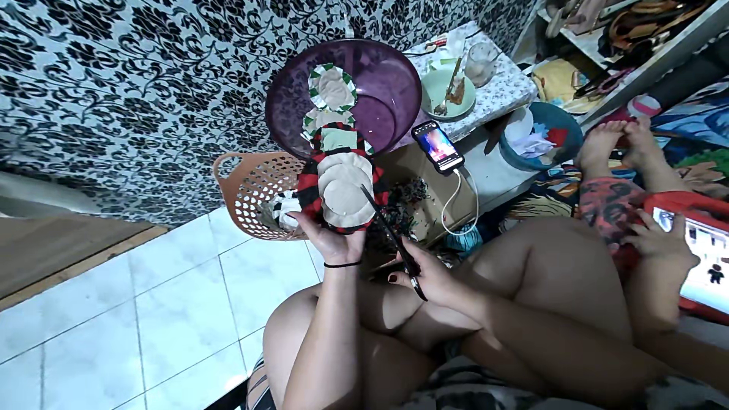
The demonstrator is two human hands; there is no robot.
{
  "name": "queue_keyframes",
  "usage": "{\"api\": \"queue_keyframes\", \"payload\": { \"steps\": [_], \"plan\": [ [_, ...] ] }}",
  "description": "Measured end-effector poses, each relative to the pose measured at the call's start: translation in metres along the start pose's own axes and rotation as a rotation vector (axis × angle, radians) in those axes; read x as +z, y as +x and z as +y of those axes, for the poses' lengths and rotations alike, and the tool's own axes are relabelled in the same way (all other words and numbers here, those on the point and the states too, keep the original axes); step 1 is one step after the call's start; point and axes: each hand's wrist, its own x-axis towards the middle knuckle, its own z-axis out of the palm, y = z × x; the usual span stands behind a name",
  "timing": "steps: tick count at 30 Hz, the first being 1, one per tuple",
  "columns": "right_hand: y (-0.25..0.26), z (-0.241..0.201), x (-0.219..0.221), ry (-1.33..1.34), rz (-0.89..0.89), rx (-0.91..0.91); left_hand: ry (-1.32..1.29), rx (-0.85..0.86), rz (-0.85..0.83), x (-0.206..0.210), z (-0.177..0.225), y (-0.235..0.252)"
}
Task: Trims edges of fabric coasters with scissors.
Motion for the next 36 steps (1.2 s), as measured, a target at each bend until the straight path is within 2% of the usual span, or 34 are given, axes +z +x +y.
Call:
{"api": "queue_keyframes", "payload": {
  "steps": [6, 9, 13, 16, 19, 25, 31, 36],
  "plan": [
    [-0.002, -0.009, -0.004, -0.052, 0.081, 0.083, 0.232, -0.221, 0.298, 0.009, -0.010, -0.009],
    [-0.003, -0.007, -0.003, 0.058, 0.186, 0.071, 0.230, -0.212, 0.342, 0.008, -0.013, -0.008],
    [-0.002, -0.005, -0.006, 0.293, 0.146, 0.013, 0.259, -0.142, 0.335, 0.014, -0.008, -0.008],
    [-0.004, -0.007, -0.003, 0.442, 0.064, 0.090, 0.304, -0.117, 0.323, 0.017, -0.008, -0.011],
    [-0.007, -0.001, 0.007, 0.505, 0.080, 0.070, 0.323, -0.074, 0.258, 0.013, -0.009, -0.015],
    [-0.007, 0.004, 0.007, 0.467, -0.027, -0.049, 0.442, 0.052, 0.268, 0.018, -0.015, -0.023],
    [-0.005, 0.004, 0.006, 0.438, 0.038, -0.113, 0.570, 0.152, 0.257, 0.020, -0.025, -0.032],
    [-0.006, -0.001, 0.005, 0.469, 0.069, -0.047, 0.566, 0.175, 0.257, 0.018, -0.028, -0.034]
  ]
}}
